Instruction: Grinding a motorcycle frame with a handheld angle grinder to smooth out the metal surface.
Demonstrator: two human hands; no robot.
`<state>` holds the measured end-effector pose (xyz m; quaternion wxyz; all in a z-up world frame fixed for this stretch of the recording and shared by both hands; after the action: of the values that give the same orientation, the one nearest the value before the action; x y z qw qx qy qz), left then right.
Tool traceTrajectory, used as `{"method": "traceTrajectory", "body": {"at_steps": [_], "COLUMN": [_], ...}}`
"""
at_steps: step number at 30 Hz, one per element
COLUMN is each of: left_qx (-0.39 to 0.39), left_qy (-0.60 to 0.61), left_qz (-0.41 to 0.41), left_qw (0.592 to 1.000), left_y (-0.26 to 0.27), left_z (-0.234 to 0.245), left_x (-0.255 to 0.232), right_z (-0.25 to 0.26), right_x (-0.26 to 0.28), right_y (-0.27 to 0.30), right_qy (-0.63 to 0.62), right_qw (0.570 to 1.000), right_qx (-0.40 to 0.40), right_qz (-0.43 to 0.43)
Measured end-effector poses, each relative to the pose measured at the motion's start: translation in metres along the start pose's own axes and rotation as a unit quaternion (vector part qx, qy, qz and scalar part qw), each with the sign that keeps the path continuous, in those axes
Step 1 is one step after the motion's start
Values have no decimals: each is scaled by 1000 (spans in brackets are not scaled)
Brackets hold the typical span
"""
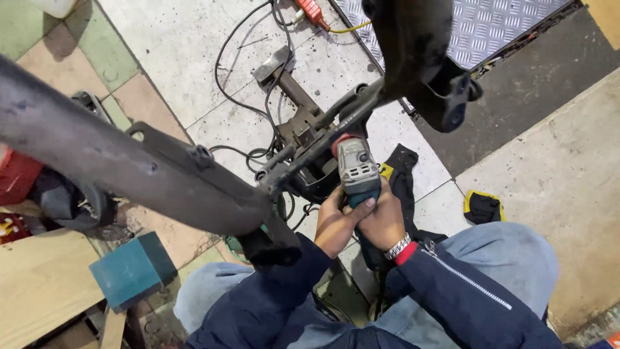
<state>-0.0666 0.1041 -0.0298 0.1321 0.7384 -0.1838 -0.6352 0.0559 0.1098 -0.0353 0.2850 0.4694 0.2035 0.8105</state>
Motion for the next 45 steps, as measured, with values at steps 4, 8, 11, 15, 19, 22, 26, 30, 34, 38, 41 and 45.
{"method": "traceTrajectory", "body": {"at_steps": [4,8,11,15,19,22,26,30,34,38,41,45], "left_qx": [7,27,35,35,37,34,54,66,58,35,30,49], "left_qy": [-24,-53,-52,-63,-75,-73,-61,-32,-50,-63,-63,-49], "left_qz": [6,24,27,18,13,7,9,-13,-14,-19,-20,-20], "left_qw": [1000,998,998,997,996,997,997,997,997,997,997,997], "left_y": [-5,-5,-3,-4,-6,-8,-7,-7,-8,-9,-9,-8], "left_z": [8,12,13,13,13,14,8,2,4,7,8,3], "left_x": [4,8,10,1,2,1,-3,-6,4,8,9,0], "right_z": [3,3,-1,-2,-2,-4,-5,2,6,5,4,3], "right_x": [23,24,22,28,26,26,7,16,21,20,17,13], "right_y": [2,5,3,1,2,1,-4,-2,0,0,-1,-2], "right_qy": [-16,-4,-5,-12,-15,-21,-7,2,2,-2,-6,-17], "right_qw": [999,999,998,996,995,994,997,996,995,996,995,995], "right_qx": [-17,-24,-16,-19,-28,-21,-23,-33,-36,-33,-33,-36], "right_qz": [30,37,53,85,98,109,74,81,88,86,92,91]}}
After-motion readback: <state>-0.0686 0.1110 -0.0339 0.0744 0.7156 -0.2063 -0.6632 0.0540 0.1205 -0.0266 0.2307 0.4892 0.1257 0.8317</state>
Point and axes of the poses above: each hand's wrist, its own y-axis away from the middle knuckle, its own z-axis out of the back of the hand, x = y × z, the point moved 10 cm from there along -y, towards the middle knuckle, and after that the axes turned 11 degrees about -z, right-handed, at the moved point
